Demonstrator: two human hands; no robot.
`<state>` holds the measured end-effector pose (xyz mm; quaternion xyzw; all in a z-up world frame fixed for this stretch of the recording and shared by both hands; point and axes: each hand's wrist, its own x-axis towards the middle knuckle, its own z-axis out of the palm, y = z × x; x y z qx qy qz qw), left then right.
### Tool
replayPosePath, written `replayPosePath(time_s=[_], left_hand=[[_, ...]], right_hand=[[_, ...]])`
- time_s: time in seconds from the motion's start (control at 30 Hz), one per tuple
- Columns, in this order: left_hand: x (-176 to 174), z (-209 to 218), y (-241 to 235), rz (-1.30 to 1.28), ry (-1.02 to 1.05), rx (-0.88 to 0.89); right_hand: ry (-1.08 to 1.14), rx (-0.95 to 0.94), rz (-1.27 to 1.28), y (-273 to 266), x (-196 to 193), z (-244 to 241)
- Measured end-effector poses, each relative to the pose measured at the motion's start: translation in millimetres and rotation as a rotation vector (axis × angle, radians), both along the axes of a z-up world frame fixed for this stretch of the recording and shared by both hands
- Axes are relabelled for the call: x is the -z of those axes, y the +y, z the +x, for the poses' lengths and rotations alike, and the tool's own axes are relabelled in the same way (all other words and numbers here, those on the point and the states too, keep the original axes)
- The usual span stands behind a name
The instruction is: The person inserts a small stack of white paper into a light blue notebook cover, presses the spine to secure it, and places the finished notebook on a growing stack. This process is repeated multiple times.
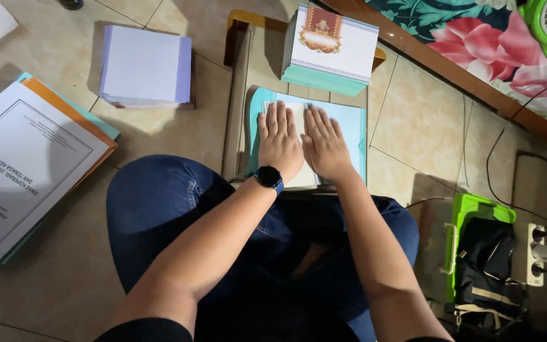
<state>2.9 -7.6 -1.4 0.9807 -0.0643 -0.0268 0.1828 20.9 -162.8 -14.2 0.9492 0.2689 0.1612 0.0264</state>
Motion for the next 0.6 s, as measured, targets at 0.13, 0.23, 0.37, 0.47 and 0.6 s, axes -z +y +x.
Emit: replayPosePath(time_s=[0.13, 0.23, 0.37, 0.47, 0.6], left_hand=[[-3.0, -1.0, 1.1, 0.002, -0.002, -0.012], [-0.2, -4.8, 2.3, 0.016, -0.033, -0.013], [-11.9, -18.8, 11.5, 0.079, 0.022, 0.225], [-17.0, -37.5, 14.8, 0.132, 0.128, 0.355], [-15.5, -46.2, 16.9, 0.127, 0.012, 0.372]], right_hand=[[0.068, 0.026, 0.011, -5.8, -17.6, -52.4], [0.282, 0.127, 0.040, -9.6, -31.9, -87.0], [0.400, 0.175, 0.252, -21.2, -36.4, -93.0], [0.455, 0.194, 0.497, -27.8, -37.4, -91.1], [0.529, 0.267, 0.860, -32.9, -37.4, -89.6]])
